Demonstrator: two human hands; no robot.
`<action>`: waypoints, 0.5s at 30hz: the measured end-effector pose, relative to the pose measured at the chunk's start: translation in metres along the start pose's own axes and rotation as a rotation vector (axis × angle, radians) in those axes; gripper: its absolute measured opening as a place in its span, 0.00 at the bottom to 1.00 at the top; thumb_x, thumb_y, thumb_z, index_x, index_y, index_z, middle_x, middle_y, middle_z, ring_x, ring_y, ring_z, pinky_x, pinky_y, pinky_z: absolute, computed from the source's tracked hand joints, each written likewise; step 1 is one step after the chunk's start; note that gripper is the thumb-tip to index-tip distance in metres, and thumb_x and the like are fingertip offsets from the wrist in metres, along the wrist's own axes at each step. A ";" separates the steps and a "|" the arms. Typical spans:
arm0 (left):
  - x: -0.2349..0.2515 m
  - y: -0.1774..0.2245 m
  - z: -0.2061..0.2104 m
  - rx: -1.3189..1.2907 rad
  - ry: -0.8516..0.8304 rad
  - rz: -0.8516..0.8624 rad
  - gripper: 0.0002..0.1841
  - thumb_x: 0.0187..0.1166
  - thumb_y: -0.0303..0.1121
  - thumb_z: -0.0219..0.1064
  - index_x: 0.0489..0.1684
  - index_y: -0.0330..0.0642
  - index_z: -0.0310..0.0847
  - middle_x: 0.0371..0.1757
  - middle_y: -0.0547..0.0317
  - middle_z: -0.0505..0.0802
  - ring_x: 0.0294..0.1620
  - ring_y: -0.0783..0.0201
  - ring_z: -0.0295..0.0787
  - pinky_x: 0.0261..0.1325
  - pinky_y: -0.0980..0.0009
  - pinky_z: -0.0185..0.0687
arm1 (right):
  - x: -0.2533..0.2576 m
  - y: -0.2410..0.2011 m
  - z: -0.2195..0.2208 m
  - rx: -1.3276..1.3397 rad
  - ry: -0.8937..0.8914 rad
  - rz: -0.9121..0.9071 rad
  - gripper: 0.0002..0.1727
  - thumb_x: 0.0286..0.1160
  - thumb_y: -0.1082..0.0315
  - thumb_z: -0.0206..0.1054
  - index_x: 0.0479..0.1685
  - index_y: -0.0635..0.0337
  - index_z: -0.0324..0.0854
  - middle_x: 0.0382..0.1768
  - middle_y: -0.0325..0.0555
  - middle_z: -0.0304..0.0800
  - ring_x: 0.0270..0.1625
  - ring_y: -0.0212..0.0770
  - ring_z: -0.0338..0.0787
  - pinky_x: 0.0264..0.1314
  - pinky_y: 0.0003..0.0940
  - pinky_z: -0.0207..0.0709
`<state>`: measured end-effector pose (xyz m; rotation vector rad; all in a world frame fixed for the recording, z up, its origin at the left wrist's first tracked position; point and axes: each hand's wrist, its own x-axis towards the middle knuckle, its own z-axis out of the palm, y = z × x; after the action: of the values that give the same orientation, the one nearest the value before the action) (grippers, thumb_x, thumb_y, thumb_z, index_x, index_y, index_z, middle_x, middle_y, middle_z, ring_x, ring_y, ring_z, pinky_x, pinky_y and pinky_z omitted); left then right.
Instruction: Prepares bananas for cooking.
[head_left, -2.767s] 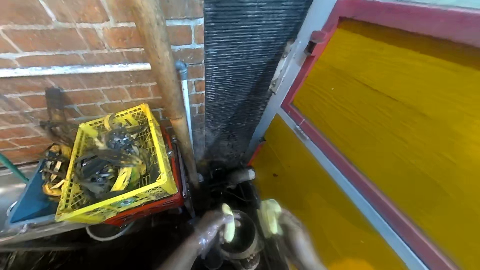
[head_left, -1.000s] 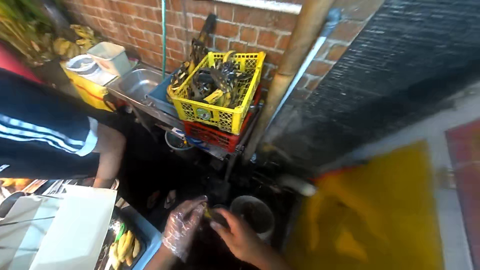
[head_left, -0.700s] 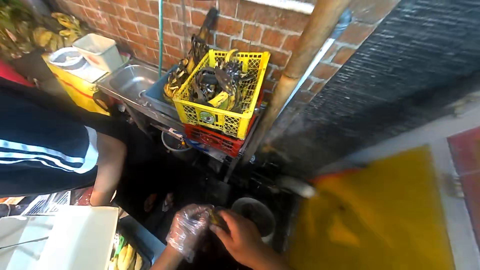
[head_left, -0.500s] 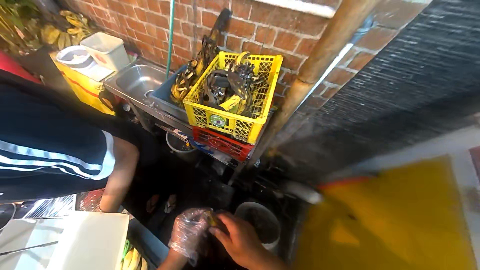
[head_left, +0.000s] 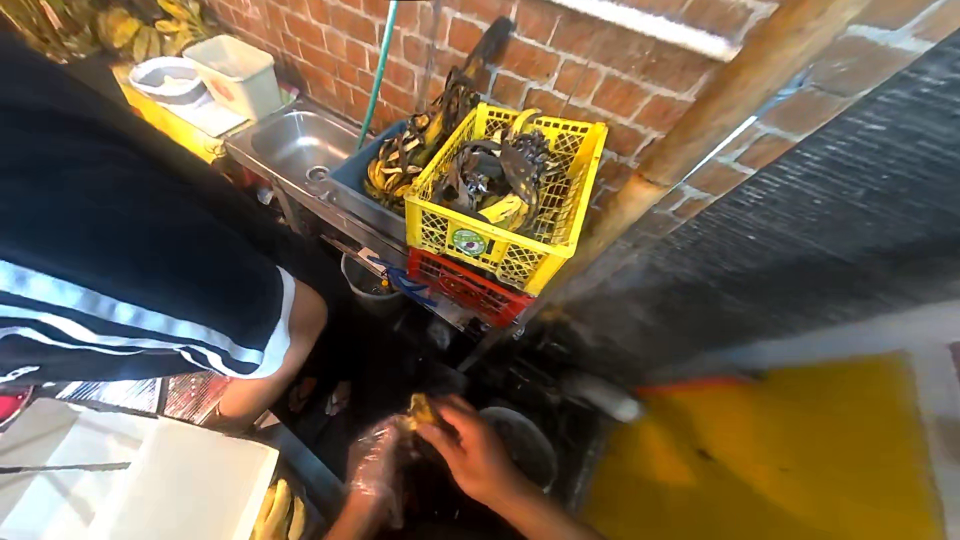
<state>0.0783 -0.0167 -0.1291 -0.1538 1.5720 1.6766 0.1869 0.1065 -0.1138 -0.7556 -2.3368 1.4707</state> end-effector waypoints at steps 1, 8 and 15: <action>0.001 -0.001 -0.001 -0.029 0.018 -0.022 0.12 0.88 0.28 0.58 0.42 0.31 0.88 0.29 0.53 0.91 0.28 0.62 0.88 0.34 0.67 0.89 | 0.003 -0.003 0.000 0.115 0.075 0.005 0.18 0.85 0.52 0.66 0.58 0.55 0.90 0.57 0.40 0.92 0.61 0.34 0.90 0.67 0.37 0.86; -0.006 -0.015 -0.027 0.007 -0.013 -0.017 0.12 0.89 0.30 0.58 0.51 0.31 0.87 0.39 0.49 0.93 0.36 0.57 0.92 0.42 0.61 0.93 | 0.030 -0.018 -0.026 0.606 0.171 0.291 0.25 0.96 0.51 0.48 0.77 0.53 0.80 0.53 0.53 0.92 0.46 0.48 0.93 0.47 0.42 0.90; -0.012 -0.022 -0.041 0.107 -0.248 0.184 0.21 0.89 0.42 0.58 0.64 0.35 0.86 0.56 0.50 0.95 0.56 0.56 0.93 0.64 0.58 0.90 | 0.007 -0.018 -0.007 0.187 -0.317 0.150 0.32 0.85 0.51 0.66 0.83 0.56 0.71 0.64 0.46 0.89 0.66 0.37 0.89 0.73 0.39 0.83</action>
<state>0.0821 -0.0602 -0.1479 0.2522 1.5182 1.6722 0.1794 0.1095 -0.0945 -0.7048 -2.3556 1.9703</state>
